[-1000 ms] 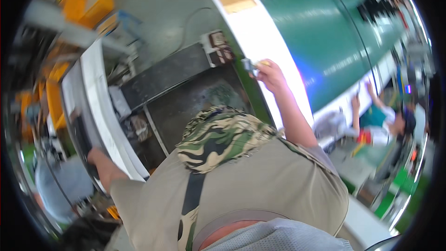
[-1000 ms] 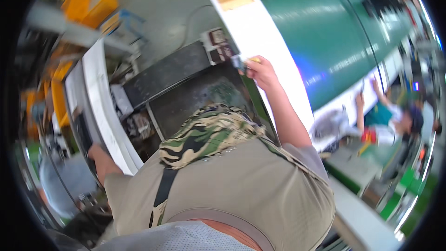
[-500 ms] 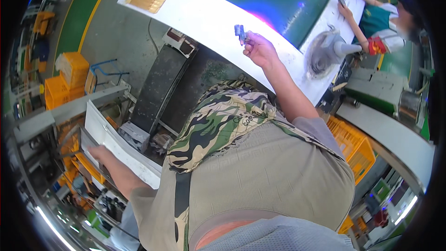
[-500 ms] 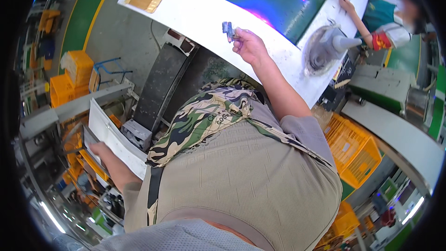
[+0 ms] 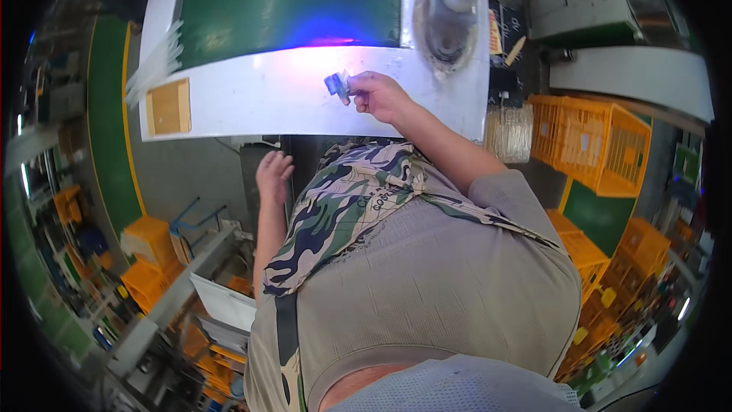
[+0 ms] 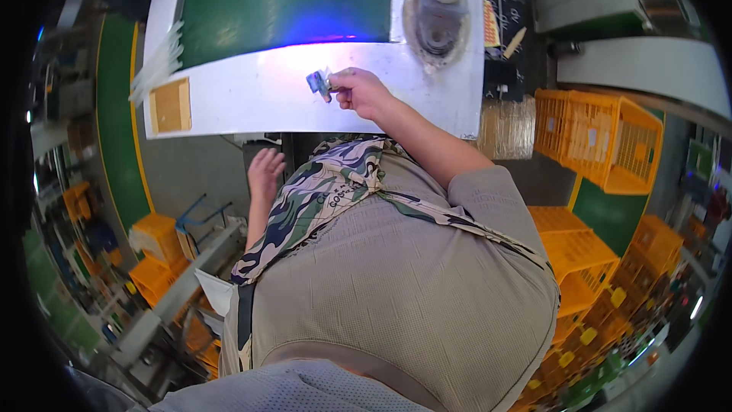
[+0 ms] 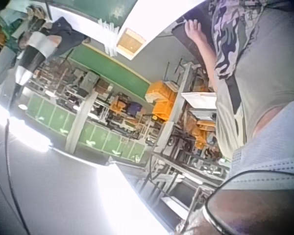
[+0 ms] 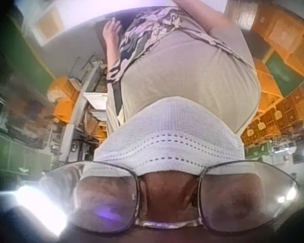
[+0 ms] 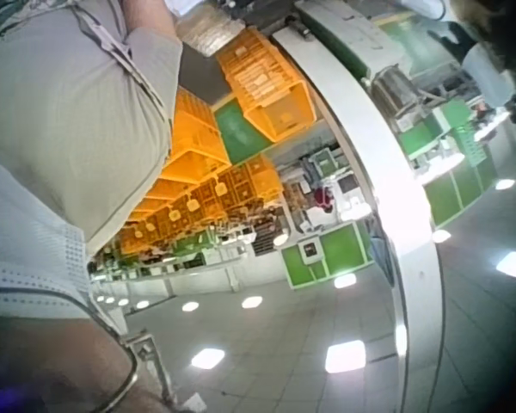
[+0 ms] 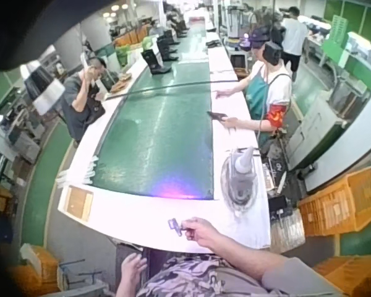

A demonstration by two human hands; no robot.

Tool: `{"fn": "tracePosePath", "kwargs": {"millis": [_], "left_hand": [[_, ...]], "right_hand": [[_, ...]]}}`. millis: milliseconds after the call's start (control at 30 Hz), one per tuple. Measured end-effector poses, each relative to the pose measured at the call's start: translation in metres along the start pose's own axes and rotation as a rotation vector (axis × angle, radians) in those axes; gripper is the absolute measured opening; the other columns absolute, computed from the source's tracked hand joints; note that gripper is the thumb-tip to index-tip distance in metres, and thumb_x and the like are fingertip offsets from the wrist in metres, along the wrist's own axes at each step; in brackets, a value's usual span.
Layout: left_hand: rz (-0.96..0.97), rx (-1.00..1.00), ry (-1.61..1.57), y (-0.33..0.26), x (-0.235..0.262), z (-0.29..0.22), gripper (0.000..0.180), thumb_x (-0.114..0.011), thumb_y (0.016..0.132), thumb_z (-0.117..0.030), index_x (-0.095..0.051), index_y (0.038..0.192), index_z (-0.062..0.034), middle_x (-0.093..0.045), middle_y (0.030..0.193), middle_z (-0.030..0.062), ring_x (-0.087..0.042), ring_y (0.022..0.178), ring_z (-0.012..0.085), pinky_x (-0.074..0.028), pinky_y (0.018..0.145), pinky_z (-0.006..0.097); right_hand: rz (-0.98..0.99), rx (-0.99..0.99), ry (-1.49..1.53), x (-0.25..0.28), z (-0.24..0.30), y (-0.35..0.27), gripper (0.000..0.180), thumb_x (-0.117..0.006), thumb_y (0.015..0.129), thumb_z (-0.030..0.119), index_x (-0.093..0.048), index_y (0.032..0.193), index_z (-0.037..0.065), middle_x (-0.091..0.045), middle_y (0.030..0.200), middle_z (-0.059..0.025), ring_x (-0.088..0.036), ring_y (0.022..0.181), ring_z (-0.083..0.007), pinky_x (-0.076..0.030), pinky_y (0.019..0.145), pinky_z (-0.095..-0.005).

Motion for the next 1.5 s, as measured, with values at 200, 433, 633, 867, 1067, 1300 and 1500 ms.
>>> {"fn": "tracePosePath", "kwargs": {"millis": [200, 433, 633, 867, 1067, 1300, 1500], "left_hand": [[0.3, 0.023, 0.425, 0.022, -0.042, 0.026, 0.056, -0.072, 0.084, -0.011, -0.048, 0.131, 0.0071, -0.061, 0.124, 0.0179, -0.066, 0.1, 0.0214, -0.055, 0.082, 0.031], [0.38, -0.043, 0.661, 0.063, -0.038, -0.002, 0.048, -0.07, 0.086, -0.012, -0.053, 0.126, 0.0086, -0.066, 0.112, 0.0169, -0.067, 0.09, 0.019, -0.054, 0.078, 0.028], [0.443, -0.648, 1.276, 0.079, -0.062, -0.038, 0.043, -0.073, 0.081, -0.018, -0.062, 0.116, 0.0039, -0.067, 0.111, 0.0185, -0.067, 0.096, 0.029, -0.053, 0.087, 0.035], [0.542, -0.849, 1.545, 0.068, -0.05, -0.035, 0.055, -0.081, 0.069, -0.019, -0.062, 0.117, 0.002, -0.05, 0.137, 0.025, -0.045, 0.129, 0.0395, -0.039, 0.108, 0.043], [0.556, -0.847, 1.59, 0.064, -0.045, -0.028, 0.061, -0.081, 0.068, -0.018, -0.059, 0.12, 0.0031, -0.043, 0.143, 0.0278, -0.041, 0.133, 0.0409, -0.037, 0.11, 0.043], [0.572, -0.785, 1.582, 0.074, -0.044, -0.037, 0.06, -0.08, 0.069, -0.02, -0.06, 0.12, 0.0043, -0.047, 0.141, 0.0259, -0.045, 0.13, 0.039, -0.039, 0.109, 0.042], [0.544, -0.752, 1.597, 0.077, -0.048, -0.037, 0.059, -0.079, 0.071, -0.022, -0.061, 0.12, 0.0039, -0.05, 0.139, 0.0246, -0.047, 0.129, 0.0384, -0.04, 0.108, 0.042]], "right_hand": [[-0.124, 0.078, 0.079, 0.045, 0.006, -0.027, 0.015, -0.071, 0.087, 0.018, -0.059, 0.09, 0.01, -0.062, 0.079, -0.0015, -0.052, 0.057, -0.0087, -0.043, 0.051, -0.0267], [-0.307, 0.244, 0.225, 0.074, -0.005, -0.059, 0.01, -0.068, 0.089, 0.017, -0.06, 0.091, 0.011, -0.064, 0.078, -0.0033, -0.053, 0.058, -0.0087, -0.045, 0.055, -0.0276], [-0.369, 0.326, 0.295, 0.074, -0.025, -0.074, 0.009, -0.065, 0.091, 0.016, -0.059, 0.092, 0.01, -0.067, 0.081, -0.0069, -0.053, 0.059, -0.0092, -0.045, 0.057, -0.0275], [-0.397, 0.402, 0.262, 0.061, -0.026, -0.077, 0.008, -0.062, 0.093, 0.018, -0.06, 0.092, 0.01, -0.068, 0.082, -0.0084, -0.052, 0.06, -0.0095, -0.044, 0.059, -0.028], [-0.358, 0.418, 0.235, 0.064, -0.011, -0.07, 0.011, -0.061, 0.094, 0.02, -0.062, 0.096, 0.01, -0.069, 0.083, -0.0086, -0.052, 0.06, -0.0089, -0.044, 0.06, -0.0281], [-0.364, 0.467, 0.288, 0.077, 0.012, -0.068, 0.013, -0.06, 0.095, 0.022, -0.063, 0.097, 0.009, -0.069, 0.083, -0.0086, -0.053, 0.06, -0.0101, -0.045, 0.059, -0.0293], [-0.329, 0.476, 0.35, 0.084, 0.02, -0.07, 0.014, -0.059, 0.095, 0.023, -0.062, 0.098, 0.009, -0.068, 0.083, -0.0087, -0.053, 0.06, -0.0109, -0.045, 0.059, -0.0311]]}}
Point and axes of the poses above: each hand's wrist, its own y-axis towards the middle knuckle, its own x-axis out of the back of the hand, z = x × y, the point moved 1 cm from there along y, towards the middle knuckle
